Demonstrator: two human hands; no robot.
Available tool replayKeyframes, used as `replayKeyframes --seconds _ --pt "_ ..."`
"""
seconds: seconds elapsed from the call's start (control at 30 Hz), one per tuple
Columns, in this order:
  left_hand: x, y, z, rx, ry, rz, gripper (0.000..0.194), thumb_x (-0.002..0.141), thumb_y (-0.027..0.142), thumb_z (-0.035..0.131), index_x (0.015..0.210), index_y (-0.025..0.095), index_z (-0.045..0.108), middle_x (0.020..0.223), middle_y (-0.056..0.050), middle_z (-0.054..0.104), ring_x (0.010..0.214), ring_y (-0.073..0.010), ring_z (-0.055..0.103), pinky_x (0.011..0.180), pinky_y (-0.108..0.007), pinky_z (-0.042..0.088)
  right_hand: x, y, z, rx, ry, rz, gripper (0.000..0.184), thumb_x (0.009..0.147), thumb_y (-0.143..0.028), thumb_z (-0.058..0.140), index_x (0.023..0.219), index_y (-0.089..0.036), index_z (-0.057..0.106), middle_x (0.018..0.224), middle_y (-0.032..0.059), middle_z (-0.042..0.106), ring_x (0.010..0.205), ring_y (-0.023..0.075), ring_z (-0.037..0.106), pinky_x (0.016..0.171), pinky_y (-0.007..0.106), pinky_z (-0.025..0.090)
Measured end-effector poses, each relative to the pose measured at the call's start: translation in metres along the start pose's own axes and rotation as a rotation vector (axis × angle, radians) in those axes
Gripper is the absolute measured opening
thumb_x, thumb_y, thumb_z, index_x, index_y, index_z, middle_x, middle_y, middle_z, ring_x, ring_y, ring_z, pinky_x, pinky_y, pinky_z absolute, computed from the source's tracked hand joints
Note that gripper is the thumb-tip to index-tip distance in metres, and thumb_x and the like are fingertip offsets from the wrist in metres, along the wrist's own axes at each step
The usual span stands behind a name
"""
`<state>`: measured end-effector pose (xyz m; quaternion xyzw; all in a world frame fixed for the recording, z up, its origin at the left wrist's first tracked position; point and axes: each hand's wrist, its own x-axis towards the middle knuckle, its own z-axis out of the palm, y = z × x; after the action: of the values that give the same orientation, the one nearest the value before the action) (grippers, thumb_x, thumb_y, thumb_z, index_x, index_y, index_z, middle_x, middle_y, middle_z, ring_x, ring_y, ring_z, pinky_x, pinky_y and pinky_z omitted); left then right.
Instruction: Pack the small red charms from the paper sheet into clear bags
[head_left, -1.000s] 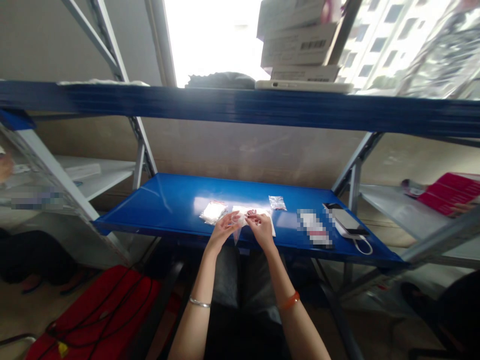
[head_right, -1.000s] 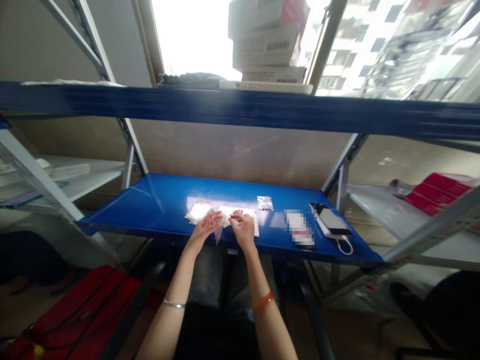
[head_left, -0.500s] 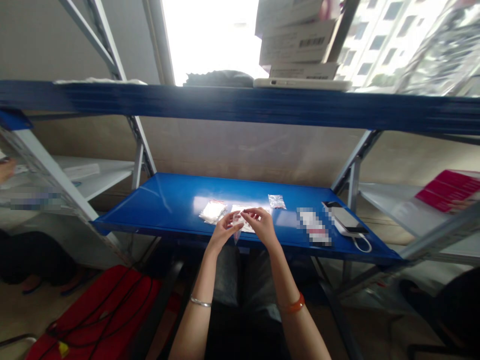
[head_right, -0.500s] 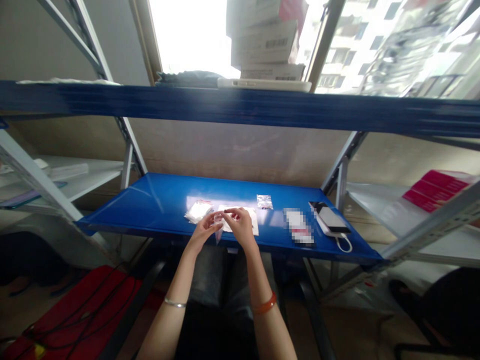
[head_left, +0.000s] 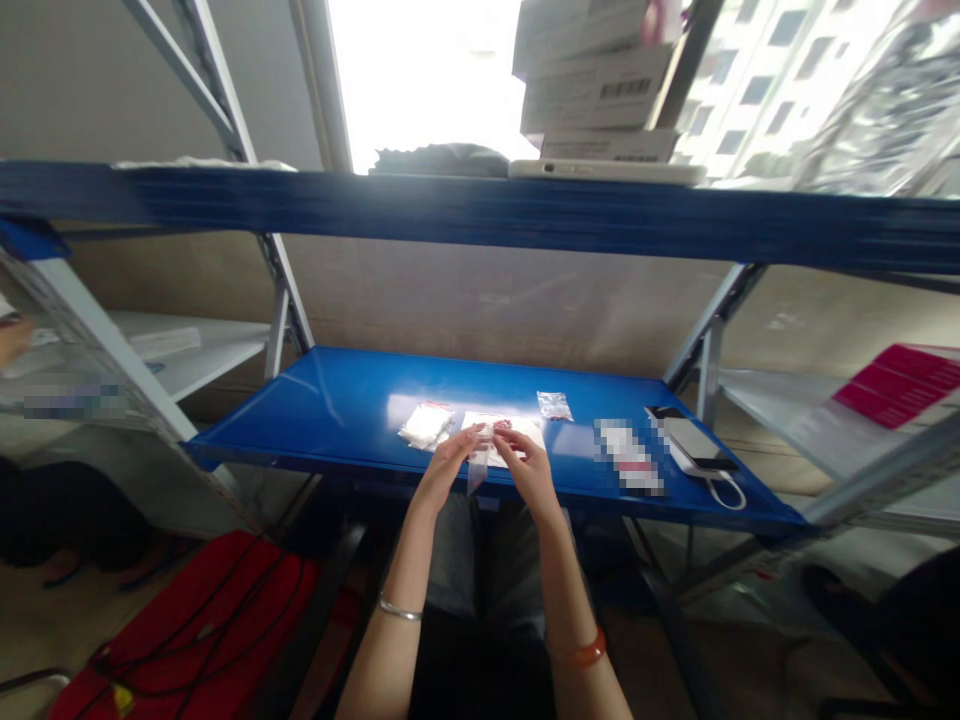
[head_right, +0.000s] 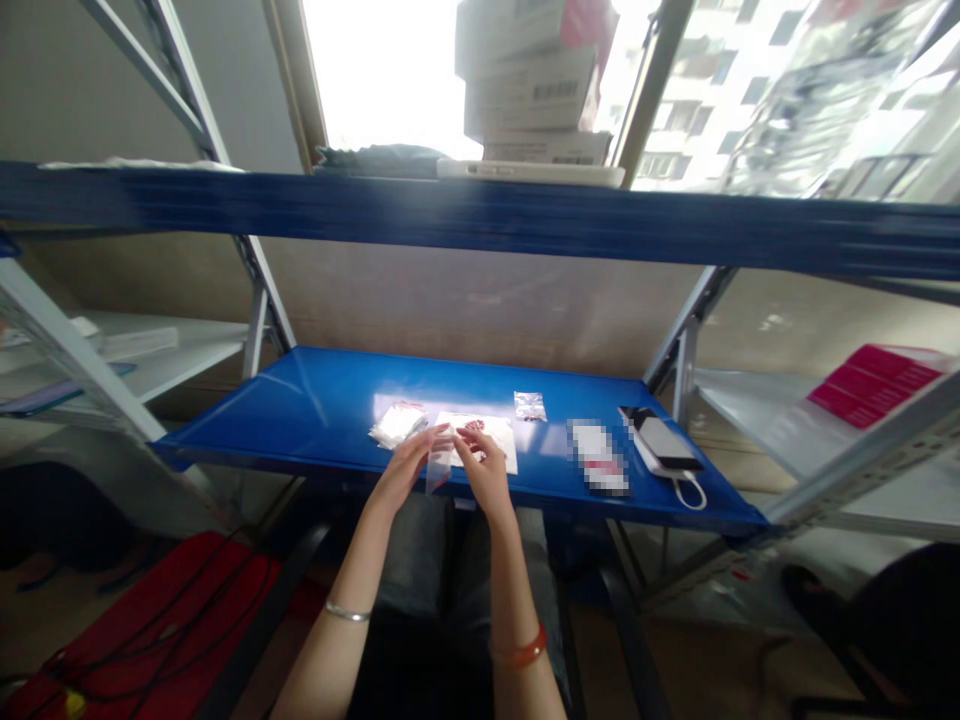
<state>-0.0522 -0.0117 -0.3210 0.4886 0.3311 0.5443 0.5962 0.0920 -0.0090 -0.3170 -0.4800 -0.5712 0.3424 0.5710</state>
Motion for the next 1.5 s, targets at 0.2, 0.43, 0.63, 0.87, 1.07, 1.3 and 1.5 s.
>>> replayKeyframes --seconds 0.2,0.43,0.63,0.87,1.07,1.3,1.5 --pt "0.000 0.002 0.011 -0.206 -0.095 -0.079 0.051 0.080 0.052 0.053 0.112 0.014 0.063 0.106 -0.012 0.068 0.090 -0.0242 0.064 0.069 -0.031 0.050 -0.006 0.003 0.000 0.133 0.025 0.070 0.036 0.068 -0.047 0.067 0.088 -0.018 0.070 0.084 0.0062 0.070 0.075 0.0197 0.061 0.064 0.029 0.045" --pt "0.000 0.000 0.019 -0.089 -0.129 -0.064 0.054 0.084 0.054 0.044 0.112 0.012 0.064 0.100 -0.012 0.070 0.088 -0.0224 0.066 0.085 -0.034 0.044 -0.010 -0.008 -0.008 0.275 0.128 0.176 0.034 0.063 -0.048 0.070 0.076 -0.017 0.070 0.065 0.0018 0.066 0.056 0.0126 0.052 0.051 0.023 0.037" --pt "0.000 0.000 0.024 -0.078 0.016 -0.029 0.050 0.080 0.055 0.053 0.101 0.012 0.068 0.090 -0.011 0.072 0.076 -0.0195 0.068 0.077 -0.031 0.049 -0.012 -0.012 -0.010 0.252 0.144 0.173 0.032 0.062 -0.045 0.072 0.075 -0.017 0.069 0.061 0.0000 0.062 0.057 0.0123 0.051 0.053 0.024 0.036" --pt "0.001 0.002 0.021 -0.088 0.098 0.019 0.043 0.078 0.051 0.058 0.091 0.012 0.070 0.087 -0.011 0.072 0.076 -0.0188 0.068 0.074 -0.029 0.050 -0.016 -0.013 -0.013 0.247 0.071 0.139 0.026 0.067 -0.043 0.069 0.074 -0.018 0.067 0.067 -0.0005 0.062 0.061 0.0119 0.051 0.056 0.023 0.036" --pt "-0.001 0.004 0.023 0.002 0.105 0.055 0.032 0.076 0.044 0.062 0.080 0.012 0.070 0.082 -0.008 0.072 0.071 -0.0176 0.068 0.074 -0.028 0.051 -0.016 -0.011 -0.014 0.232 0.103 0.165 0.029 0.067 -0.045 0.068 0.075 -0.017 0.065 0.063 -0.0004 0.059 0.060 0.0125 0.051 0.055 0.023 0.035" --pt "0.001 0.005 0.021 0.035 0.218 0.099 0.025 0.070 0.038 0.070 0.077 0.014 0.063 0.076 -0.004 0.070 0.067 -0.0164 0.067 0.073 -0.030 0.050 -0.015 -0.010 -0.013 0.260 0.148 0.115 0.030 0.066 -0.046 0.068 0.071 -0.017 0.062 0.063 -0.0001 0.059 0.058 0.0125 0.050 0.054 0.023 0.036" --pt "0.003 0.005 0.022 0.108 0.266 0.136 0.026 0.070 0.038 0.069 0.074 0.014 0.063 0.073 -0.005 0.070 0.065 -0.0157 0.065 0.071 -0.028 0.047 -0.015 -0.009 -0.011 0.228 0.181 0.094 0.031 0.067 -0.048 0.066 0.071 -0.018 0.063 0.064 0.0002 0.060 0.058 0.0133 0.052 0.053 0.024 0.035"
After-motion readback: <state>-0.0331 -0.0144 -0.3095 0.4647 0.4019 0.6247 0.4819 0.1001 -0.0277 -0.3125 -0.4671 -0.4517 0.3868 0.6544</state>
